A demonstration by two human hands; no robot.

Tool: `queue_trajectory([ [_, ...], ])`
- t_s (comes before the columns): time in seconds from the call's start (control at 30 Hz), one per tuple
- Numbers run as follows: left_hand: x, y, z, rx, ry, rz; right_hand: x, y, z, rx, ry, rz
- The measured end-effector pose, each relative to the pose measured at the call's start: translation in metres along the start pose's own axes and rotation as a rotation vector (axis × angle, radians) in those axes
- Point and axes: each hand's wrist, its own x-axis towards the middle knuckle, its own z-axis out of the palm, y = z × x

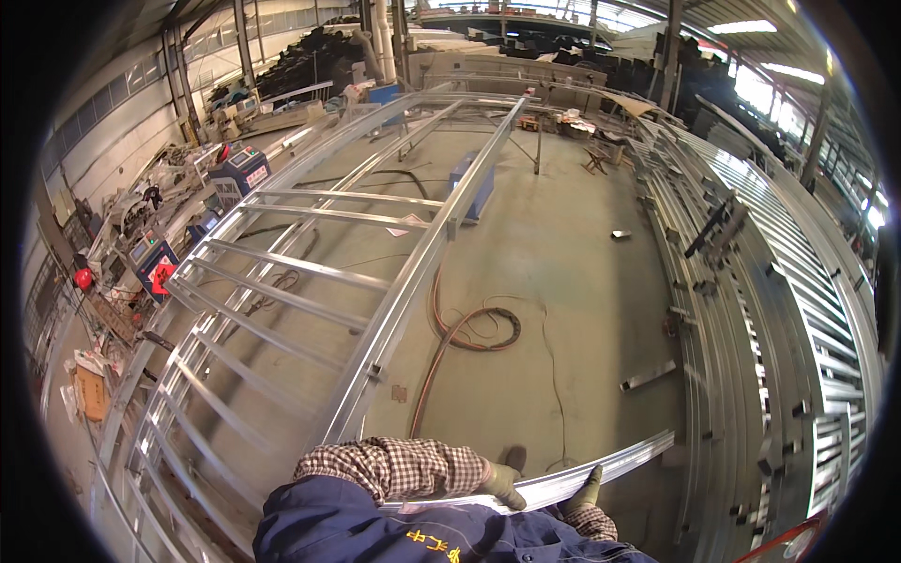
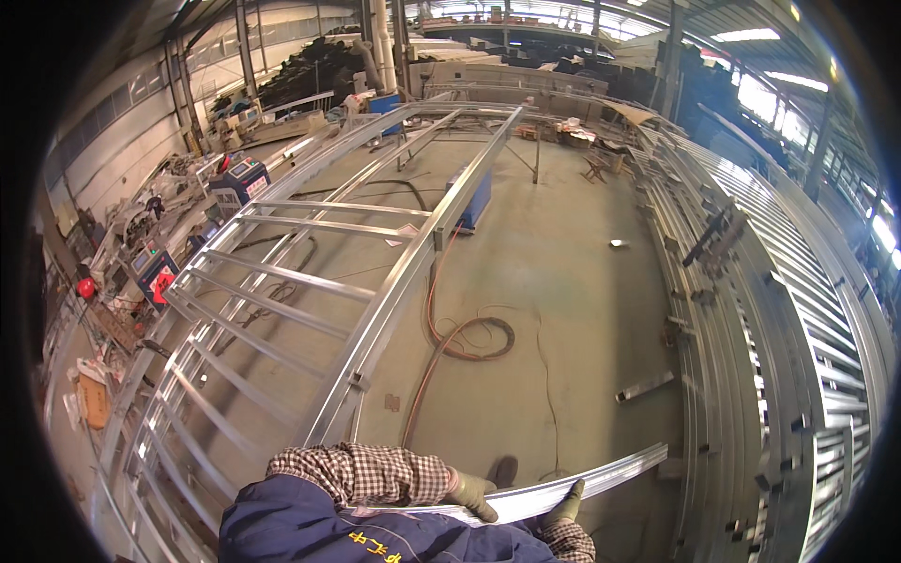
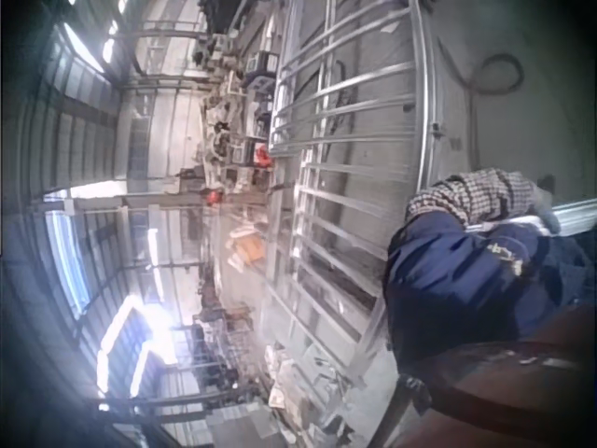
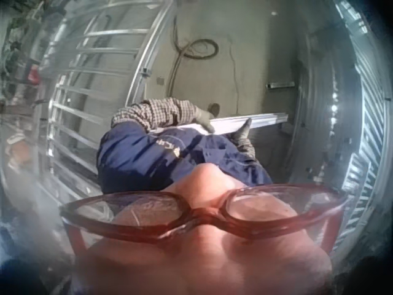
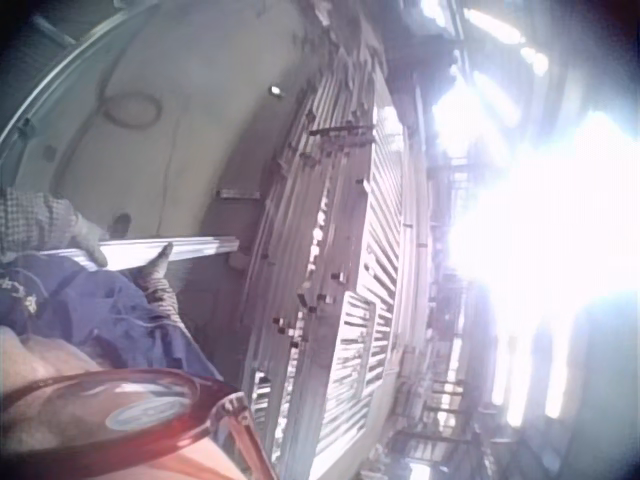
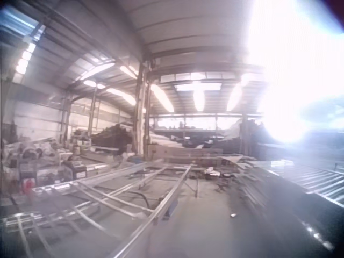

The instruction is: The person picks up long metal bars from the floor and places them into a large metal frame structure. They repeatedly walk between a pile of bars and the frame, inserting each bar into the frame's slots and adjusting its position with both hands.

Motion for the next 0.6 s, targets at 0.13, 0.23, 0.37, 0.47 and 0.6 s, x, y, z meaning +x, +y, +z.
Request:
queue_trajectory([
  [0.13, 0.052, -0.005, -0.11, 0.023, 0.088, -0.039, 0.115, -0.043, 0.071, -0.041, -0.111, -0.044],
  [0.23, 0.06, 0.006, -0.198, 0.011, 0.089, -0.107, 0.18, -0.082, 0.147, -0.036, -0.134, 0.101],
  [0.37, 0.04, 0.03, -0.286, -0.016, 0.263, -0.036, 0.233, -0.131, 0.264, -0.181, -0.259, -0.004],
  [0.47, 0.037, 0.043, -0.358, -0.019, 0.386, -0.107, 0.28, -0.163, 0.35, -0.264, -0.344, -0.024],
  [0.6, 0.044, 0.042, -0.463, 0.061, 0.502, -0.101, 0.357, -0.191, 0.466, -0.279, -0.396, -0.085],
])
